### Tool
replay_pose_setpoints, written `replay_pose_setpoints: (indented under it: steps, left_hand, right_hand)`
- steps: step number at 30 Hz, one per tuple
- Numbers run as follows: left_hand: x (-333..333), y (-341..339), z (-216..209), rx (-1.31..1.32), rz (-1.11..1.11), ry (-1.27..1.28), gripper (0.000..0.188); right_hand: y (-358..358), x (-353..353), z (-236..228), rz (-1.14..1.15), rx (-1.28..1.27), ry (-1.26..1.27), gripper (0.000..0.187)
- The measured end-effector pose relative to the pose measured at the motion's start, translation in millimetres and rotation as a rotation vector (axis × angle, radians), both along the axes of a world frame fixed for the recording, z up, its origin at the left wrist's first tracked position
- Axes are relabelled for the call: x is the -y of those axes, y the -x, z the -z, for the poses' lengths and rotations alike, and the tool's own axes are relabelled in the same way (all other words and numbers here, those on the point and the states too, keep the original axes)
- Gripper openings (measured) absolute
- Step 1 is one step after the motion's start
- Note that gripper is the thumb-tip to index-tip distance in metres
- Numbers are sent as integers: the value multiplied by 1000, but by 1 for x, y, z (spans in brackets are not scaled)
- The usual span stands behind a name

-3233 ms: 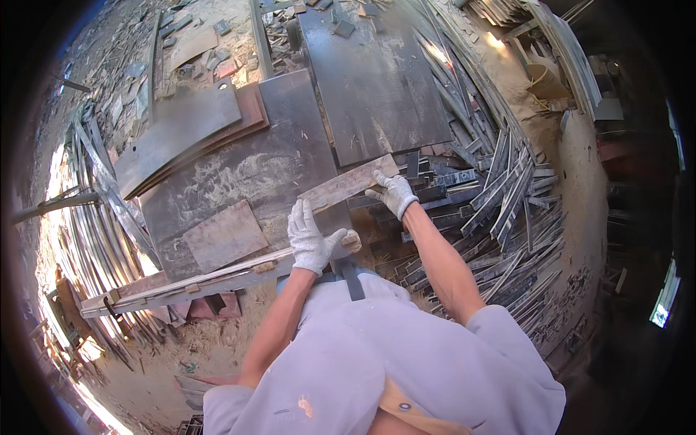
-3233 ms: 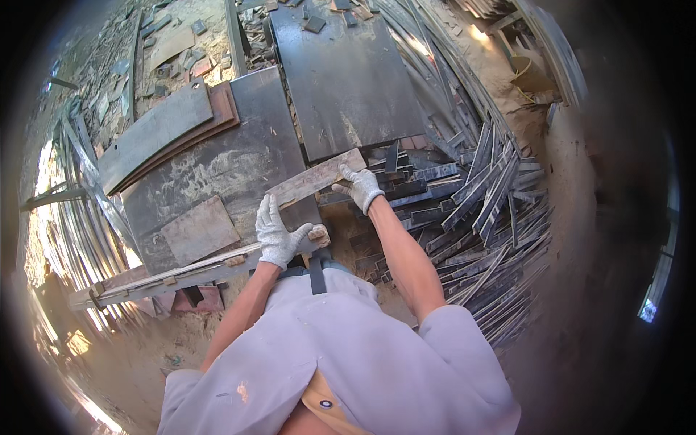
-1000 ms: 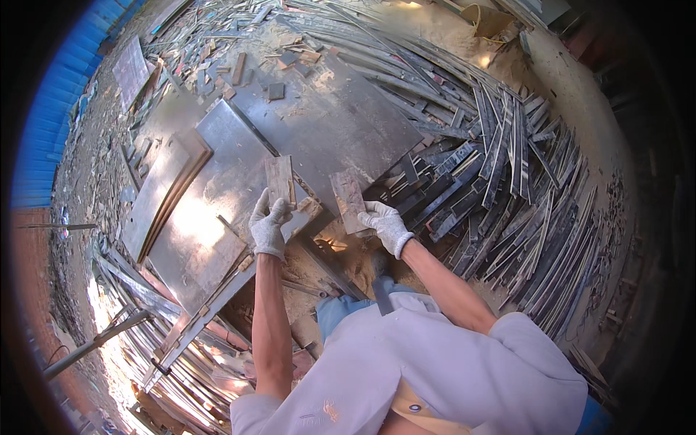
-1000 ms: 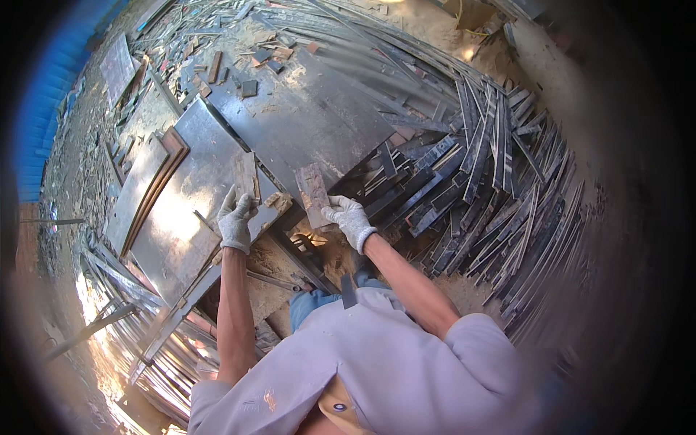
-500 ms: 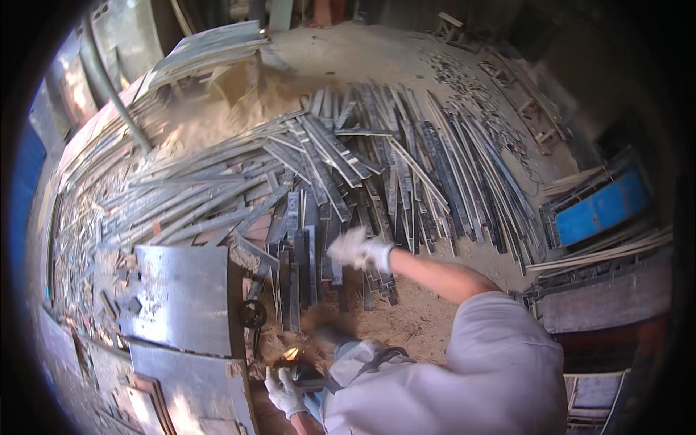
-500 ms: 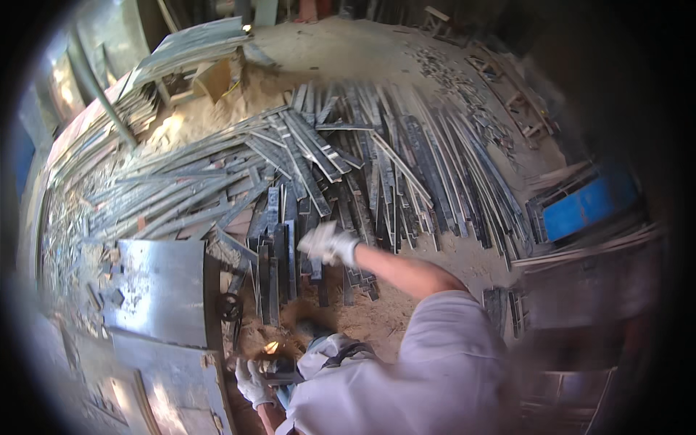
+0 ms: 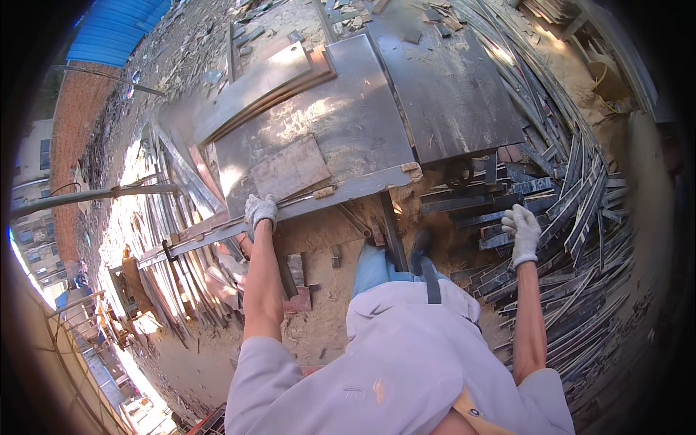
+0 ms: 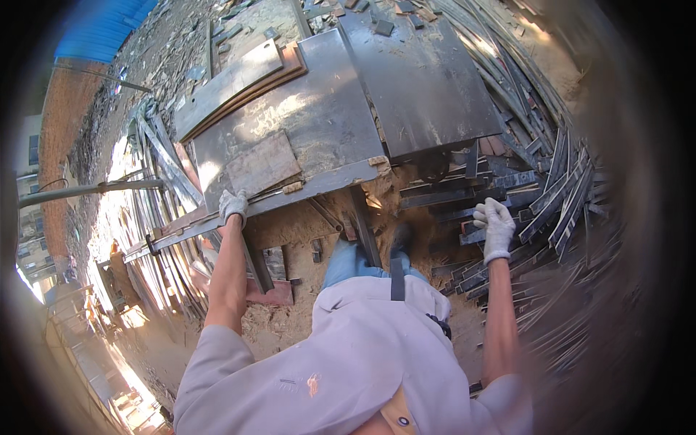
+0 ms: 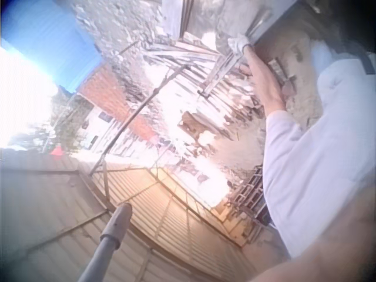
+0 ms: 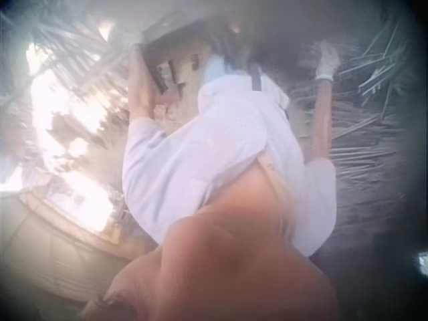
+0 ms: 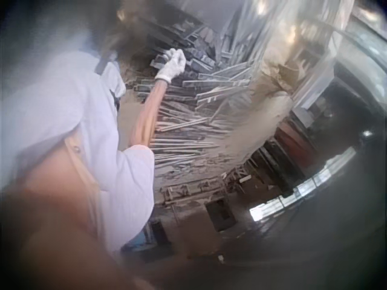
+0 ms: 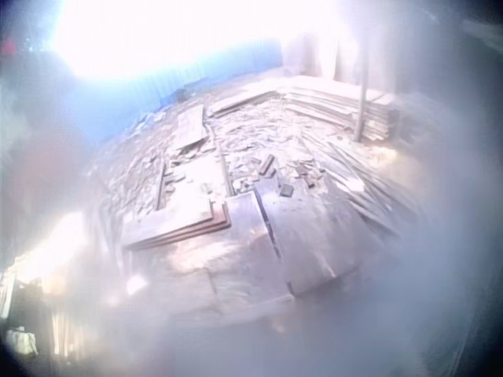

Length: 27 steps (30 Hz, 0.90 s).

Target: The person handles various wood pieces on a workbench, repeatedly picking up, inspecting, and placing them down. They then move to the floor and sort through a pile of long, thin wood strips, picking up and examining several pieces.

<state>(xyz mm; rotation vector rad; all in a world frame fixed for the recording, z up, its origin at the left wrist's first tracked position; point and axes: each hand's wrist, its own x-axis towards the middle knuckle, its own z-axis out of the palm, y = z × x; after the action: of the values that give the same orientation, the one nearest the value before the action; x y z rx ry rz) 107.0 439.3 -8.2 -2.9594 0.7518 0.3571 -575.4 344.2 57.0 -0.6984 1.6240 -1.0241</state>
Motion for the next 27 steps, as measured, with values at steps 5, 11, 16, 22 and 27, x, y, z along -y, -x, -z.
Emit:
replay_pose_setpoints:
  steps: [5,11,16,22,27]
  left_hand:
    - [41,-16,-9,-238,-119,-166,79]
    - [77,68,-5,-169,30,94,82]
    - [118,161,-7,-270,205,179,75]
    - [144,255,-3,-340,396,306,46]
    - [137,293,5,-120,512,414,36]
  right_hand:
    - [-258,67,7,-717,-233,198,32]
    - [-381,125,40,-1008,-713,98,59]
    - [-302,161,63,-732,-855,-58,50]
    - [-178,177,76,-577,-864,-24,35]
    - [-155,180,78,-581,-894,62,30]
